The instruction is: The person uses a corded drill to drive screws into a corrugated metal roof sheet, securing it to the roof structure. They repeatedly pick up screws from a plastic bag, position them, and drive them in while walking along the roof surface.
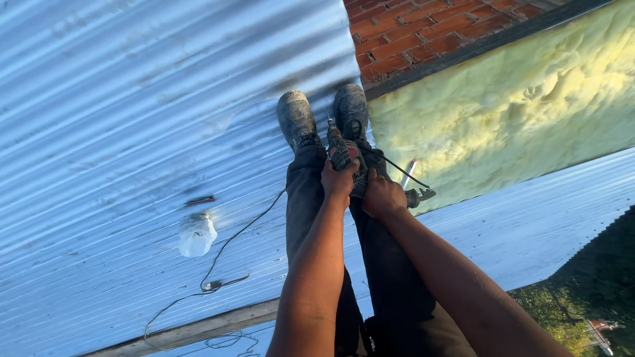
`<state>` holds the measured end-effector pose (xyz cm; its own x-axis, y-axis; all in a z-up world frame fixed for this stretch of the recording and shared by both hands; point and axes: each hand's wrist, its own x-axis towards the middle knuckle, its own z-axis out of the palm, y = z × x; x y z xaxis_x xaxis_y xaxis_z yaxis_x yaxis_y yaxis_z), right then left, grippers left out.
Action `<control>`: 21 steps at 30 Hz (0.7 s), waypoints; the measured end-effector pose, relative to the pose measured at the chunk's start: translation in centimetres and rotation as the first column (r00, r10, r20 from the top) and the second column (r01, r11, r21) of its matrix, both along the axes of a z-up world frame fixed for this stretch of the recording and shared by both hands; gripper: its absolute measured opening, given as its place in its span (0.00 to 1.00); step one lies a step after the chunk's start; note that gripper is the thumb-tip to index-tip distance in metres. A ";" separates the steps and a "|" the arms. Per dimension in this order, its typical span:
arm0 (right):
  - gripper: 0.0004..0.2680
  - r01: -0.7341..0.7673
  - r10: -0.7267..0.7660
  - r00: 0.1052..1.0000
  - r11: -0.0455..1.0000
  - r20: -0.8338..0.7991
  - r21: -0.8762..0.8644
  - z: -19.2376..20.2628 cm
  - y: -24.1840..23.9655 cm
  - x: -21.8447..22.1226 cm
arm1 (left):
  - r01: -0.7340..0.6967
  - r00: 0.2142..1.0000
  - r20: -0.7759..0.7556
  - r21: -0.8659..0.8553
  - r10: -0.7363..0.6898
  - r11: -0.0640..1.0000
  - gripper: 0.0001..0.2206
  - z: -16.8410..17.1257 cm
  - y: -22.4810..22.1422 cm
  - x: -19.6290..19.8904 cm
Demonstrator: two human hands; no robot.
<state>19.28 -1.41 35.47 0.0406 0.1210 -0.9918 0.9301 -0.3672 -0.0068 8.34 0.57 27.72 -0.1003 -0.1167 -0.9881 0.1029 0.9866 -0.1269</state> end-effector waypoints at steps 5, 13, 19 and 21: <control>0.24 0.007 -0.007 1.000 0.999 0.010 -0.035 1.0 1.6 0.0 | -0.008 1.000 0.021 0.010 0.008 1.000 0.48 1.0 1.1 -0.1; 0.25 0.007 -0.007 1.000 0.998 -0.005 -0.067 0.5 1.2 0.3 | -0.033 0.999 0.025 0.012 0.033 0.999 0.48 0.3 0.9 0.1; 0.26 0.023 -0.023 1.000 0.996 -0.001 -0.081 0.9 1.5 0.4 | -0.014 0.999 0.032 0.005 0.014 1.000 0.48 0.6 0.8 0.3; 0.26 0.020 -0.021 1.000 0.997 -0.005 -0.071 1.1 2.3 0.5 | 0.012 1.000 0.018 -0.002 -0.012 1.000 0.48 0.5 1.3 0.5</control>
<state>19.80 0.93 36.54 0.0367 0.0494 -0.9981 0.9224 -0.3859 0.0148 8.81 1.89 28.20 -0.0840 -0.1175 -0.9895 0.1167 0.9850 -0.1269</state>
